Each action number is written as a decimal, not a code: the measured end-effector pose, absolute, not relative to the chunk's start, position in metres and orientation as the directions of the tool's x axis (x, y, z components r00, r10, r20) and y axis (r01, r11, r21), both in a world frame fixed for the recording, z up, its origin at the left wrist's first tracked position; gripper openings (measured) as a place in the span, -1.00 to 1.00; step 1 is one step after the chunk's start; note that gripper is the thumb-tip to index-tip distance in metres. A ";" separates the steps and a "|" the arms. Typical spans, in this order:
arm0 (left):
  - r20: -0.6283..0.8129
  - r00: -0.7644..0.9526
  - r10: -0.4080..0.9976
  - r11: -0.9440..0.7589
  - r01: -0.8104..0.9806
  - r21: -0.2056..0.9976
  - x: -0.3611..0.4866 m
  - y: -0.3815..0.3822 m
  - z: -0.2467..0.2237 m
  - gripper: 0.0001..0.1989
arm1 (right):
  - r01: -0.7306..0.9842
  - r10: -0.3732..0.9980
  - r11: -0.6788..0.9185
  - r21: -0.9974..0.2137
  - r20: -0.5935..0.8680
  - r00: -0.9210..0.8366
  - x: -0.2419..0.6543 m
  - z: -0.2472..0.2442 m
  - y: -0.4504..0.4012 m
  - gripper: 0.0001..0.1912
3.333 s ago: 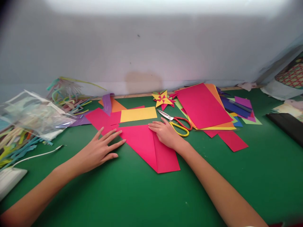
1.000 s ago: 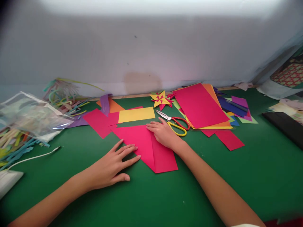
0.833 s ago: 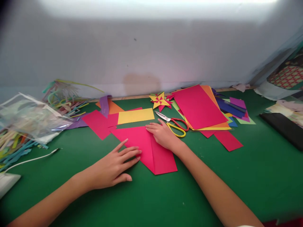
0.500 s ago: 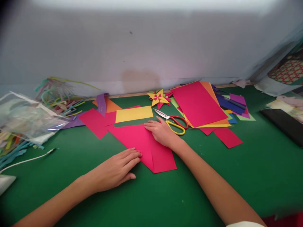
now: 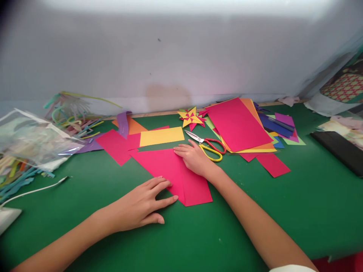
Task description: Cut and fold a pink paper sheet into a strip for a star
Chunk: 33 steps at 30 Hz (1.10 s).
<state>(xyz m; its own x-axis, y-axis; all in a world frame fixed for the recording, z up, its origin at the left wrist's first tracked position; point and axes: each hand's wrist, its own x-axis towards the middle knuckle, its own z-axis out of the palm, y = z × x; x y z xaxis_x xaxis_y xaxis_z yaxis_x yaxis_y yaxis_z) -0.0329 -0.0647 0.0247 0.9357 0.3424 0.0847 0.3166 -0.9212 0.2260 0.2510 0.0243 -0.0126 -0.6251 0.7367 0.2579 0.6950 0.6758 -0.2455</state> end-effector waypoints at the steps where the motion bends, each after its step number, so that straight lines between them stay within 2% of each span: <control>1: 0.089 0.937 0.339 -0.921 0.311 0.234 -0.032 -0.064 0.027 -0.37 | 0.696 0.738 0.675 -0.246 0.258 -0.624 0.251 -0.012 0.024 -0.44; 8: 0.042 0.943 0.331 -0.903 0.303 0.305 -0.031 -0.059 0.038 -0.43 | 0.696 0.744 0.668 -0.263 0.250 -0.620 0.251 -0.012 0.026 -0.42; 11: 0.015 0.931 0.364 -0.900 0.347 0.265 -0.026 -0.063 0.034 -0.40 | 0.699 0.745 0.667 -0.258 0.247 -0.620 0.251 -0.011 0.026 -0.43; 14: 0.046 0.915 0.400 -0.903 0.386 0.188 -0.020 -0.069 0.027 -0.39 | 0.702 0.746 0.666 -0.252 0.248 -0.619 0.250 -0.010 0.026 -0.44; 17: 0.089 0.926 0.367 -0.924 0.352 0.147 -0.016 -0.073 0.022 -0.38 | 0.699 0.742 0.670 -0.249 0.254 -0.620 0.250 -0.010 0.026 -0.44; 21: 0.104 0.955 0.279 -0.955 0.264 0.133 -0.013 -0.076 0.021 -0.37 | 0.695 0.738 0.675 -0.250 0.254 -0.625 0.250 -0.010 0.027 -0.44; 33: 0.103 0.947 0.304 -0.940 0.280 0.197 -0.012 -0.078 0.028 -0.44 | 0.697 0.734 0.678 -0.233 0.253 -0.630 0.250 -0.009 0.026 -0.45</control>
